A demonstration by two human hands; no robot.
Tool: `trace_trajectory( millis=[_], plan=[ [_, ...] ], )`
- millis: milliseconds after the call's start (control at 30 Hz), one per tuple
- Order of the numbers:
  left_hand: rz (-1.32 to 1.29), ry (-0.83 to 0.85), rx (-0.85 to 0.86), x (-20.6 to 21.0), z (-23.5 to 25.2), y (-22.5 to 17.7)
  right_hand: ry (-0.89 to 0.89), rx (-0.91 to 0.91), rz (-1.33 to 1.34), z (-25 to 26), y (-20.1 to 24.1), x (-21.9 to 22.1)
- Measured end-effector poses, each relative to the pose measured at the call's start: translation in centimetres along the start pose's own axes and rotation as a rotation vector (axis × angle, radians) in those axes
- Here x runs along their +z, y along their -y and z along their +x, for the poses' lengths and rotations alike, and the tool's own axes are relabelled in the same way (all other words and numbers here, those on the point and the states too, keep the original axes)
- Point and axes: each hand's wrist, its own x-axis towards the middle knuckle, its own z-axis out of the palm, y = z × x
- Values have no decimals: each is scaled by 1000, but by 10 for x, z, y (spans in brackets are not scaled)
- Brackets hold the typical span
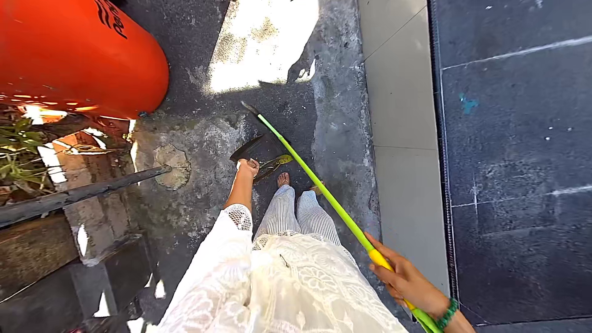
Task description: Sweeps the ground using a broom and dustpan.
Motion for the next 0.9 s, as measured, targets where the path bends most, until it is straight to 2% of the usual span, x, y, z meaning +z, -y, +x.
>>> trace_trajectory(
  millis=[67, 133, 200, 267, 400, 533, 633, 767, 900],
  plan=[
    [38, 8, -7, -5, 0, 1, -69, 5, -99, 14, -5, 12],
    [73, 15, -8, -8, 0, 4, -93, 25, -124, 56, -7, 32],
    [70, 17, -8, -11, 1, 5, -36, 56, -9, 95, -3, 50],
    [58, 28, 3, -20, 5, 2, 72, 63, 154, 110, -5, 55],
    [42, 83, -4, -69, 4, -5, 160, -30, 285, 61, -40, 36],
    [-14, 142, -83, -136, 5, 2, 53, -102, 221, -10, -76, 14],
    [-78, 184, -119, -176, -1, 13, -87, -132, 162, -42, -98, -8],
    [-116, 175, -104, -207, -12, 29, -286, -108, 61, -40, -123, -33],
    [-71, 127, -60, -215, -14, 48, -406, 17, -61, 7, -138, -34]
  ],
)
